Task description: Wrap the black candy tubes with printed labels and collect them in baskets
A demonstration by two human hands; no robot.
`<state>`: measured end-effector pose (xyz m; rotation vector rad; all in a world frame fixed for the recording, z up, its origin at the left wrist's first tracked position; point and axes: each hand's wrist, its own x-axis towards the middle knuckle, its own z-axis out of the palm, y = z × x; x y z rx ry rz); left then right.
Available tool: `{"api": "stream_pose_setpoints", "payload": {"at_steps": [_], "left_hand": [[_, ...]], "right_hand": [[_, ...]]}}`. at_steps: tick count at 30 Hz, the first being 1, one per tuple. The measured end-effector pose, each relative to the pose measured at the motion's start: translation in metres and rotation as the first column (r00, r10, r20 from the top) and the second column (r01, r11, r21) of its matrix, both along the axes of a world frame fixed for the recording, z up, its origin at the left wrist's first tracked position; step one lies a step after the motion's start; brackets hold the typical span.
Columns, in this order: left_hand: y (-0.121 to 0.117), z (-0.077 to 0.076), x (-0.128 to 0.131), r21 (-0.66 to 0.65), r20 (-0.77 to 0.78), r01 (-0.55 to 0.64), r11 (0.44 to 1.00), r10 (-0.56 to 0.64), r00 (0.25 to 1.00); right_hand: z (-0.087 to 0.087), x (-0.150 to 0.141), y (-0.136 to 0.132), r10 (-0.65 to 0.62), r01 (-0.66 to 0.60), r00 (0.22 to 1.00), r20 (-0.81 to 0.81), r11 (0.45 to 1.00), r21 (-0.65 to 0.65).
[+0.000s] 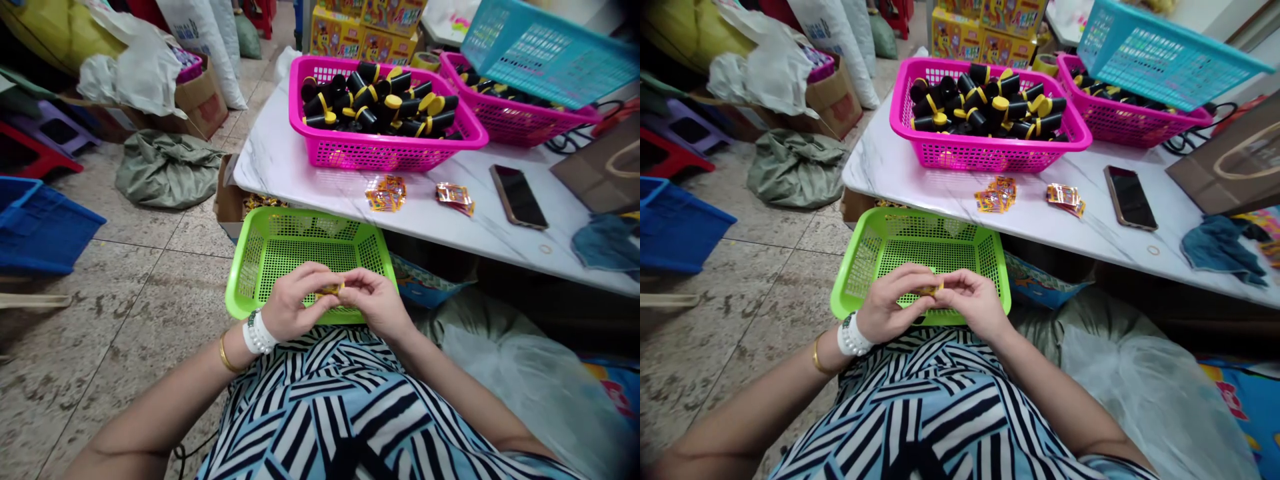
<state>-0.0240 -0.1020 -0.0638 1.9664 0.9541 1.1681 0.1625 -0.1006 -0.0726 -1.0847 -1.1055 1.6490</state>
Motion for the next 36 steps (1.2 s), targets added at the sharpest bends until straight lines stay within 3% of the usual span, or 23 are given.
{"api": "stream_pose_setpoints", "payload": {"at_steps": [2,4,6,7,9,11,14,17,22,26,28,30,33,34,36], "left_hand": [[-0.002,0.004,0.0,-0.265,0.093,-0.07,0.962,0.098,0.991],[-0.003,0.005,0.0,-0.558,0.184,-0.01,0.83,0.136,0.974],[-0.004,0.004,0.0,-0.697,0.251,0.098,0.71,0.114,0.961],[-0.005,0.003,0.0,-0.702,0.266,0.118,0.702,0.105,0.958],[-0.004,0.003,0.0,-0.616,0.238,0.072,0.784,0.099,0.966],[-0.002,0.004,-0.001,-0.448,0.143,0.007,0.894,0.064,0.988],[0.004,0.006,-0.002,-0.283,-0.014,0.027,0.959,-0.032,0.999],[0.008,0.001,0.001,-0.369,-0.034,0.005,0.929,-0.018,0.999],[0.0,-0.013,0.007,-0.563,-0.032,-0.137,0.815,0.144,0.989],[-0.008,-0.012,0.004,-0.643,0.208,0.019,0.766,0.15,0.967],[-0.009,-0.009,0.002,-0.701,0.239,0.074,0.709,0.136,0.962],[-0.007,-0.008,0.002,-0.734,0.147,0.007,0.679,0.148,0.978],[-0.001,-0.013,0.005,-0.685,0.006,-0.102,0.721,0.145,0.989],[0.001,-0.015,0.006,-0.681,-0.009,-0.103,0.725,0.132,0.991],[0.004,-0.019,0.007,-0.735,0.0,-0.064,0.675,0.095,0.996]], "right_hand": [[-0.002,-0.001,0.001,-0.082,0.058,0.992,0.098,0.972,0.23],[-0.003,-0.001,0.001,-0.167,0.045,0.963,0.211,0.872,0.487],[-0.004,0.0,0.0,-0.206,-0.009,0.937,0.281,0.792,0.611],[-0.004,0.0,0.0,-0.202,-0.01,0.937,0.285,0.799,0.601],[-0.005,0.0,0.0,-0.16,0.048,0.962,0.22,0.895,0.444],[-0.006,0.0,0.002,-0.09,0.075,0.992,0.09,0.984,0.16],[-0.008,-0.001,0.005,-0.005,-0.018,0.994,-0.111,0.98,-0.2],[-0.012,-0.003,0.004,-0.019,-0.034,0.981,-0.191,0.963,-0.269],[-0.018,-0.005,-0.006,-0.052,0.05,0.998,-0.036,0.997,-0.053],[-0.019,-0.001,-0.008,-0.092,0.054,0.982,0.164,0.974,0.221],[-0.018,0.001,-0.008,-0.121,0.017,0.958,0.26,0.929,0.371],[-0.017,0.0,-0.012,-0.153,-0.078,0.916,0.371,0.839,0.538],[-0.017,-0.004,-0.019,-0.223,-0.214,0.857,0.464,0.665,0.715],[-0.018,-0.005,-0.021,-0.243,-0.229,0.848,0.472,0.635,0.738],[-0.02,-0.006,-0.02,-0.243,-0.226,0.843,0.481,0.65,0.726]]}}
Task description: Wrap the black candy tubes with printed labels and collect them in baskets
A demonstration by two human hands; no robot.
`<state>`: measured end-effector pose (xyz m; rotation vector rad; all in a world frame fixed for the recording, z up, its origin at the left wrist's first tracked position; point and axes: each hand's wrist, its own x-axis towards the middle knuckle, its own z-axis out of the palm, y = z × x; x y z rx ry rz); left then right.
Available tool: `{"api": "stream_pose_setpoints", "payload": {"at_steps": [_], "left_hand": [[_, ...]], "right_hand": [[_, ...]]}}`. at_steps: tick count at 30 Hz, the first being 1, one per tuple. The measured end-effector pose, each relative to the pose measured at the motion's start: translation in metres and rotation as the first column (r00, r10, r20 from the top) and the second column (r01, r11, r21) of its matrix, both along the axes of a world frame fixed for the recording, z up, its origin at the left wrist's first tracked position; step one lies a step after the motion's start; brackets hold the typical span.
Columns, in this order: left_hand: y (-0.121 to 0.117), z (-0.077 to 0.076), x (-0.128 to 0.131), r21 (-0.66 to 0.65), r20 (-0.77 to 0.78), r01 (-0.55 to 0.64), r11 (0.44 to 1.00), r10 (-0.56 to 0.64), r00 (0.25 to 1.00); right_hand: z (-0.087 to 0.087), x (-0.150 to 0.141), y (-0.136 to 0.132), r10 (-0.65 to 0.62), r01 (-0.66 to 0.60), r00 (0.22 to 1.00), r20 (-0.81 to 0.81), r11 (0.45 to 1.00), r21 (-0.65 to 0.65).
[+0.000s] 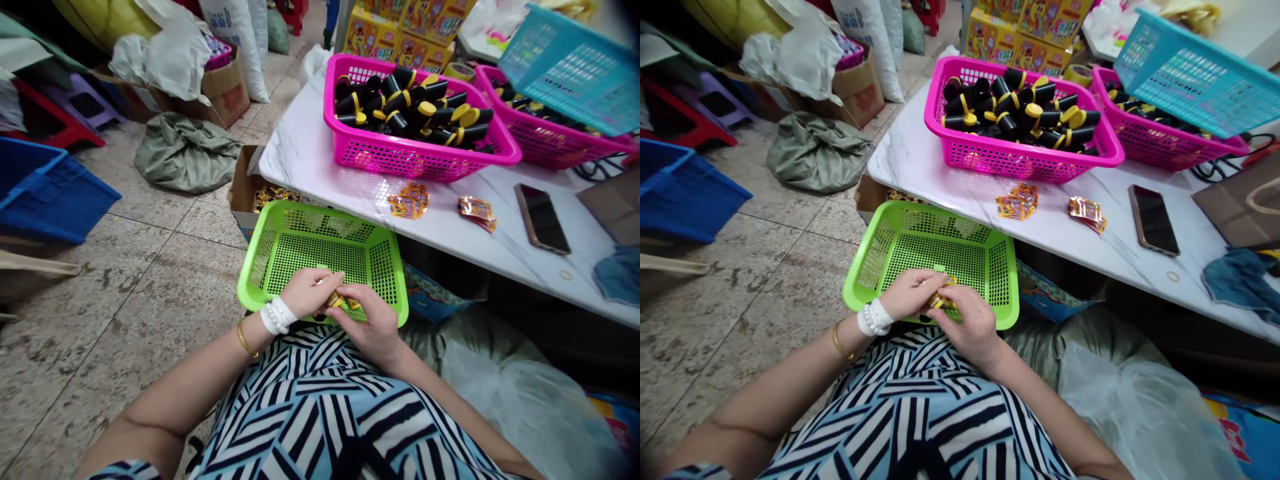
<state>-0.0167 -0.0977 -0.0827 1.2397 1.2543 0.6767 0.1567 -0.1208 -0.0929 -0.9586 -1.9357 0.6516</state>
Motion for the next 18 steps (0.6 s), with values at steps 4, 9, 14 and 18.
{"api": "stream_pose_setpoints", "payload": {"at_steps": [4,9,14,18], "left_hand": [[0.001,-0.004,0.001,-0.186,0.076,-0.041,0.982,0.056,0.996],[-0.005,-0.002,-0.001,-0.35,0.514,0.051,0.935,0.146,0.846],[-0.006,-0.003,-0.006,-0.36,0.626,0.167,0.918,0.105,0.773],[-0.002,-0.008,-0.003,-0.258,0.55,0.108,0.96,0.055,0.833]], "right_hand": [[-0.005,0.005,0.01,0.118,-0.161,0.98,-0.16,0.944,-0.289],[-0.008,0.007,0.018,0.027,-0.184,0.923,-0.384,0.907,-0.378],[-0.005,0.005,0.019,-0.131,-0.075,0.897,-0.422,0.896,-0.437],[-0.005,0.006,0.019,-0.088,-0.165,0.887,-0.453,0.856,-0.49]]}}
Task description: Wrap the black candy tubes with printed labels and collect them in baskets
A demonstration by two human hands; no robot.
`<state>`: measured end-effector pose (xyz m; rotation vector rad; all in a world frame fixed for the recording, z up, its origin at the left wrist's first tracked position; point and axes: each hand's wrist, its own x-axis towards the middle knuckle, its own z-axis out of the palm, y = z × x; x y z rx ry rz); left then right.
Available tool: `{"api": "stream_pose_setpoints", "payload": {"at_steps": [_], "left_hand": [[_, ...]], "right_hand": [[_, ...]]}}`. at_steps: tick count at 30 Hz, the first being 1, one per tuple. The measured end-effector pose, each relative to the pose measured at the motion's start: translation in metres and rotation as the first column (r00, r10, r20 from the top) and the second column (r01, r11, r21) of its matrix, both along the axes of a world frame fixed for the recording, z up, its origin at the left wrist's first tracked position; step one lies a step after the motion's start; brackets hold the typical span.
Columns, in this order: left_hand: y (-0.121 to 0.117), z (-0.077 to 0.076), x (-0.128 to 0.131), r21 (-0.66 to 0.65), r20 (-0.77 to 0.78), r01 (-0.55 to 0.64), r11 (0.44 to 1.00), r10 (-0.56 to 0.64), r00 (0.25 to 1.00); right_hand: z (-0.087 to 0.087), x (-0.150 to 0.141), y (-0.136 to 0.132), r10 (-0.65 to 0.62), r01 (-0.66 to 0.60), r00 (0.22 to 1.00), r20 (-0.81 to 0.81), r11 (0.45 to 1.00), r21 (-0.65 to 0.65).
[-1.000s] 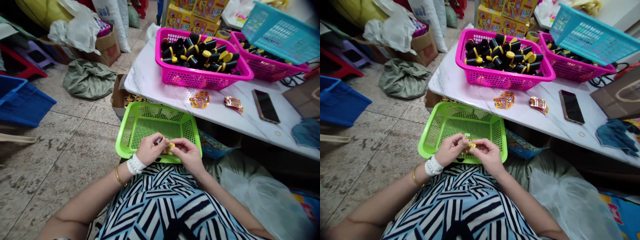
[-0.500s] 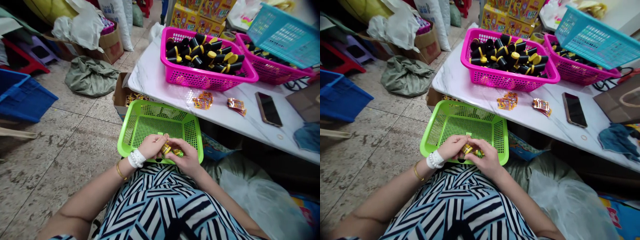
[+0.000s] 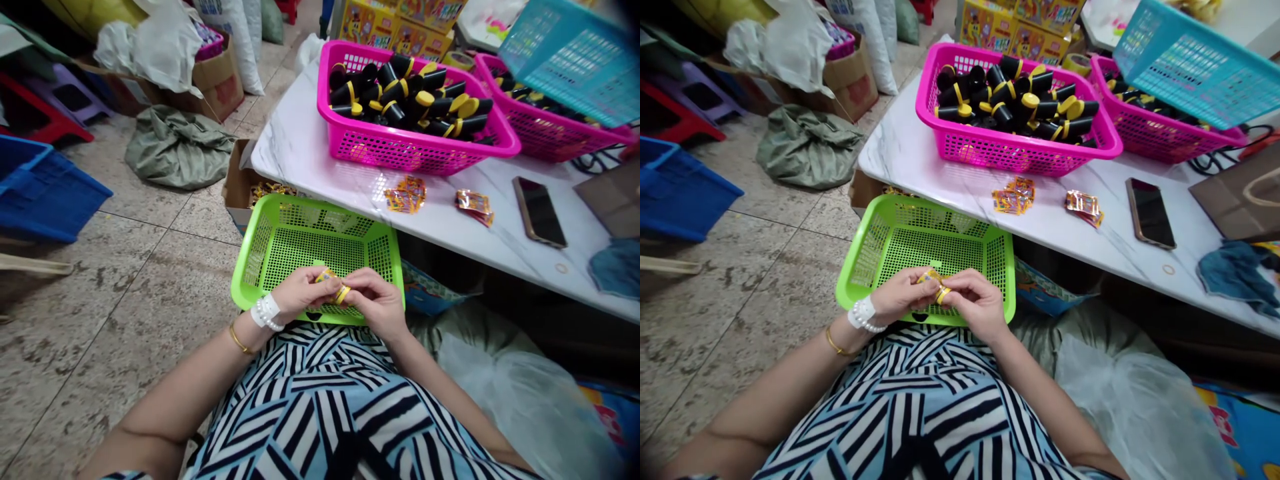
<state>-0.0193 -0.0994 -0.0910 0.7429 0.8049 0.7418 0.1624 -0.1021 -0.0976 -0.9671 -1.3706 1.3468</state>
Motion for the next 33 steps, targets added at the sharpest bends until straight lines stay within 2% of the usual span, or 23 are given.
{"api": "stream_pose_setpoints", "payload": {"at_steps": [2,7,10,13,16,19,21,24,26,28,31,33], "left_hand": [[0.001,-0.004,0.004,0.006,0.007,0.012,1.0,-0.012,1.0],[-0.006,-0.01,0.012,-0.1,-0.053,0.003,0.995,-0.008,0.999],[-0.011,-0.006,0.017,-0.134,-0.11,-0.068,0.989,0.054,0.993],[-0.014,0.001,0.02,-0.146,-0.134,-0.143,0.979,0.124,0.983],[-0.011,0.007,0.022,-0.159,-0.156,-0.141,0.977,0.116,0.981],[-0.005,0.012,0.023,-0.177,-0.201,-0.12,0.977,0.083,0.976],[0.0,0.016,0.024,-0.17,-0.21,-0.108,0.98,0.071,0.975],[0.007,0.02,0.025,-0.185,-0.051,-0.04,0.982,0.031,0.998],[0.01,0.022,0.023,-0.19,0.124,0.051,0.981,-0.027,0.992],[0.01,0.02,0.021,-0.161,0.21,0.093,0.983,-0.058,0.976],[0.007,0.015,0.02,-0.103,0.1,-0.025,0.994,0.035,0.994],[0.004,0.011,0.022,-0.048,-0.012,-0.125,0.991,0.124,0.992]], "right_hand": [[-0.004,0.0,0.0,0.004,-0.008,0.998,-0.063,0.998,-0.064],[-0.021,-0.002,0.001,0.007,-0.034,0.991,-0.137,0.98,-0.195],[-0.029,-0.001,0.0,0.052,-0.075,0.989,-0.137,0.984,-0.164],[-0.031,0.001,0.001,0.026,-0.033,0.993,-0.117,0.998,-0.056],[-0.025,0.003,0.004,-0.008,0.007,0.994,-0.11,1.0,-0.008],[-0.013,0.007,0.008,0.08,-0.078,0.996,-0.046,0.996,0.033],[-0.006,0.009,0.012,0.088,-0.09,0.996,0.027,0.99,0.106],[-0.003,0.012,0.017,-0.037,0.029,0.999,0.036,0.982,0.187],[-0.004,0.013,0.019,-0.109,0.107,0.994,-0.001,0.979,0.175],[-0.004,0.014,0.019,-0.095,0.095,0.995,-0.006,0.987,0.131],[-0.003,0.015,0.013,0.026,-0.028,0.999,0.024,0.997,0.068],[0.0,0.015,0.006,0.018,-0.025,0.996,0.091,0.996,0.084]]}}
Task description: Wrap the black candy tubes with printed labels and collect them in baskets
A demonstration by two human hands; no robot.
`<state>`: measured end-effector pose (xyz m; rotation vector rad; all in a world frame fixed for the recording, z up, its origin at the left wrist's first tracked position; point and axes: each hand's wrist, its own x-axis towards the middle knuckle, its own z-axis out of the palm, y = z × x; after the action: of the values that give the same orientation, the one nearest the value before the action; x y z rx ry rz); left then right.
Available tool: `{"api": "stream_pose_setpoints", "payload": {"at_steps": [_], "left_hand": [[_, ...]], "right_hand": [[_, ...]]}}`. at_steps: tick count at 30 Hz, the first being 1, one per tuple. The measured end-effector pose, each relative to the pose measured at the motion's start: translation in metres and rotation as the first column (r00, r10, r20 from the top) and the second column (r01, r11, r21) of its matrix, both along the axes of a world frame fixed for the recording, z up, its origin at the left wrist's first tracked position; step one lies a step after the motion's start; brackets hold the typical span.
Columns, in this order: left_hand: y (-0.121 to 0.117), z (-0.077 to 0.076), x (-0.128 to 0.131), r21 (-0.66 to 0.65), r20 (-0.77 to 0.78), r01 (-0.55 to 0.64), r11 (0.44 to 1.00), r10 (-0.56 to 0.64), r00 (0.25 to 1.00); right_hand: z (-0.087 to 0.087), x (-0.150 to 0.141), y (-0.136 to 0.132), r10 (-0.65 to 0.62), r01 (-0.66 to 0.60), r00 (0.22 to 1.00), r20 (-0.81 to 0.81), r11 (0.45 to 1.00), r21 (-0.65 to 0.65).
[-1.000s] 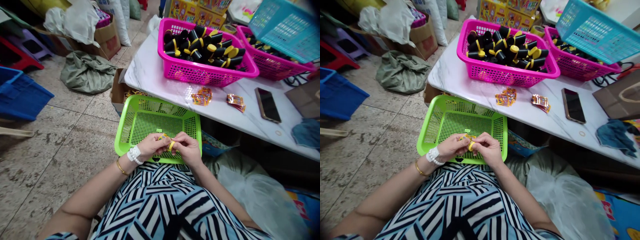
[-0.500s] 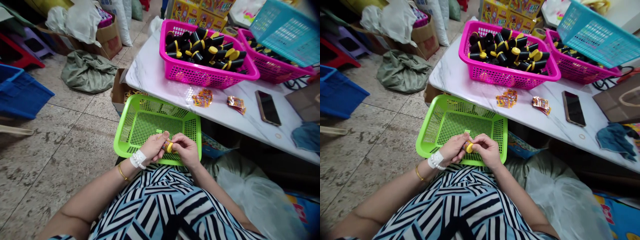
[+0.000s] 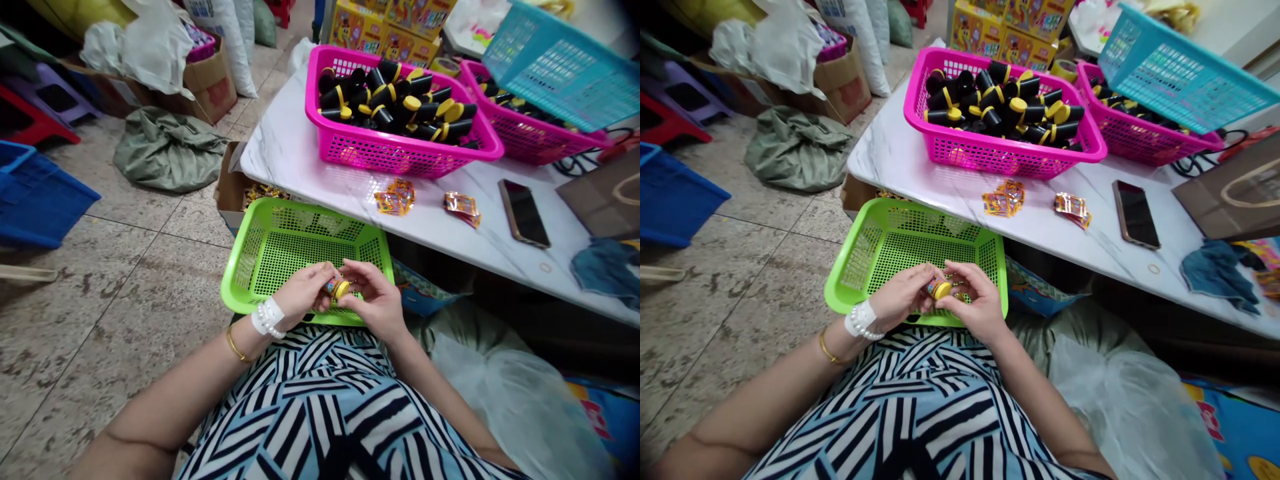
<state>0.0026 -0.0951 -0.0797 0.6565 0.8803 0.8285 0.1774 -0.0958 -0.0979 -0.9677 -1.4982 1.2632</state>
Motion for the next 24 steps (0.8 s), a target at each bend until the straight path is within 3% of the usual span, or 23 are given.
{"api": "stream_pose_setpoints", "payload": {"at_steps": [4,6,9,11,14,16,18,20,24], "left_hand": [[-0.005,-0.003,0.008,0.164,-0.213,-0.116,0.98,0.149,0.966],[-0.008,-0.003,0.011,0.351,-0.37,-0.134,0.927,0.269,0.889],[-0.012,-0.002,0.013,0.623,-0.505,-0.036,0.782,0.436,0.745],[-0.014,-0.004,0.012,0.739,-0.517,0.065,0.671,0.502,0.693],[-0.013,-0.007,0.01,0.839,-0.495,0.196,0.508,0.562,0.663],[-0.011,-0.009,0.008,0.856,-0.489,0.251,0.451,0.553,0.675],[-0.009,-0.008,0.005,0.845,-0.504,0.282,0.455,0.501,0.703],[-0.008,-0.004,-0.001,0.814,-0.525,0.28,0.509,0.438,0.729],[-0.007,0.008,-0.017,0.686,-0.605,0.248,0.684,0.348,0.716]], "right_hand": [[0.006,-0.007,-0.013,-0.157,0.143,0.98,0.12,0.983,0.118],[0.009,-0.012,-0.016,-0.196,0.193,0.978,0.07,0.98,0.051],[0.013,-0.016,-0.017,-0.205,0.19,0.978,-0.042,0.952,-0.24],[0.014,-0.017,-0.016,-0.19,0.127,0.976,-0.105,0.892,-0.435],[0.014,-0.016,-0.014,-0.188,0.019,0.958,-0.217,0.795,-0.607],[0.015,-0.016,-0.011,-0.184,-0.055,0.941,-0.286,0.747,-0.662],[0.016,-0.016,-0.005,-0.193,-0.097,0.923,-0.332,0.721,-0.686],[0.018,-0.018,0.001,-0.224,-0.068,0.916,-0.332,0.731,-0.679],[0.024,-0.019,0.006,-0.228,0.088,0.95,-0.211,0.85,-0.52]]}}
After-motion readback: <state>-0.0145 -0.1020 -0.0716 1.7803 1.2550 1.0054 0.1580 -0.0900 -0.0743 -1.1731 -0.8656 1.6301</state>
